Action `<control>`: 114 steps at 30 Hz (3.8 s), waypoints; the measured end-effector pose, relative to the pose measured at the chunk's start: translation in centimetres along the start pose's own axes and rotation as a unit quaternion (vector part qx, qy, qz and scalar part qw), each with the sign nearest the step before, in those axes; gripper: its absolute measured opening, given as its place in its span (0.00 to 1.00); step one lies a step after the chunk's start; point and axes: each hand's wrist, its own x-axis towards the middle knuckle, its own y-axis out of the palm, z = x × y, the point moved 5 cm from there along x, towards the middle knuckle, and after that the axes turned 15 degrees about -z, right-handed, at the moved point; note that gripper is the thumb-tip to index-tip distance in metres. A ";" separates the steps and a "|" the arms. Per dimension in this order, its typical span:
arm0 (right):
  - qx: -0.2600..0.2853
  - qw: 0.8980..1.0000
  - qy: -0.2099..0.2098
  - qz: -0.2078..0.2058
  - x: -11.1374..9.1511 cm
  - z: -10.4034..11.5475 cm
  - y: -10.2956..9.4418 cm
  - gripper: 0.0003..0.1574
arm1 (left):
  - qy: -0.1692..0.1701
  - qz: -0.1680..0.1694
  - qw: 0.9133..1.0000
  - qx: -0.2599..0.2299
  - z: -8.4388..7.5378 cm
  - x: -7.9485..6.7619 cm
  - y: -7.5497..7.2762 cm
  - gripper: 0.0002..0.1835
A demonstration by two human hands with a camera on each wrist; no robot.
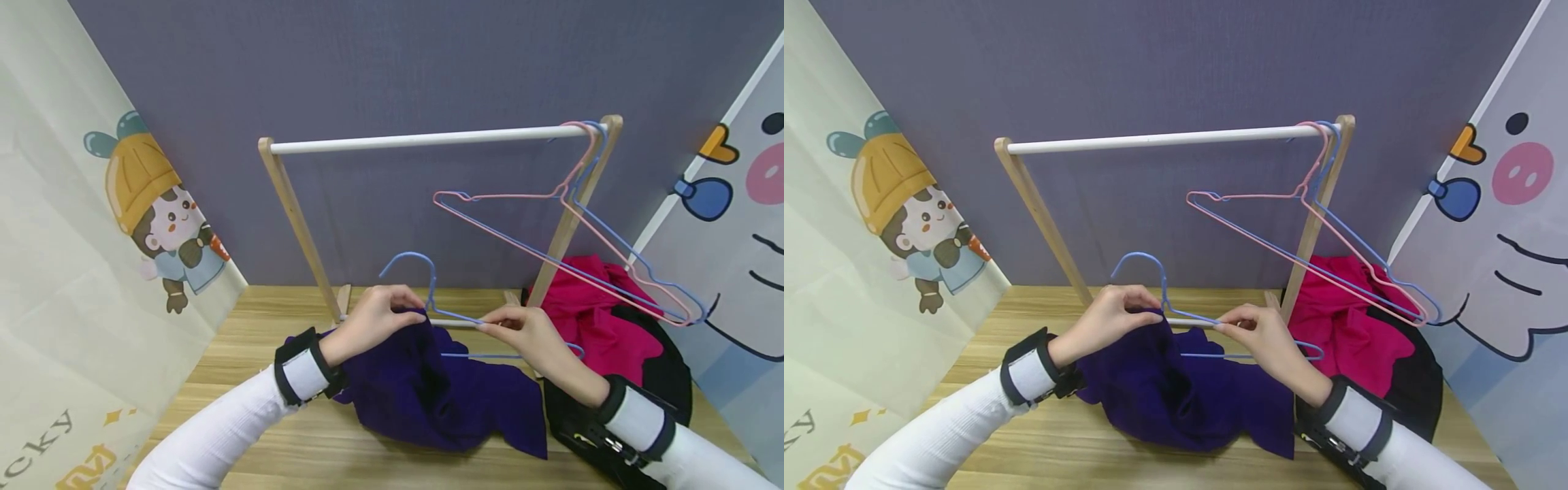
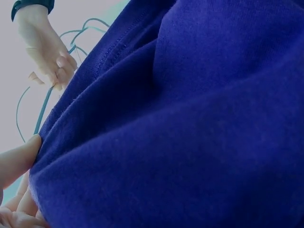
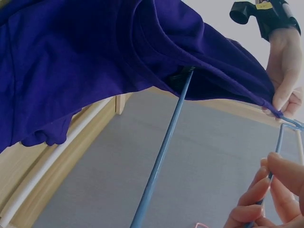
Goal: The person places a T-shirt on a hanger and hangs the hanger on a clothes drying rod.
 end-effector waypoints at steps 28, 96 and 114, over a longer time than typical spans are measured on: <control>0.069 0.992 -0.041 0.097 -3.4 -0.1 2.9 0.10 | -0.015 -0.053 0.998 -0.003 0.8 0.6 -1.8 0.05; -0.137 0.972 -0.190 0.011 -3.5 -4.0 -4.9 0.18 | -0.099 -0.039 0.991 -0.076 6.0 -2.0 -4.9 0.05; -0.140 0.961 -0.239 -0.011 -0.8 -1.7 -5.3 0.19 | -0.084 -0.032 0.992 -0.086 5.3 -1.8 -3.4 0.04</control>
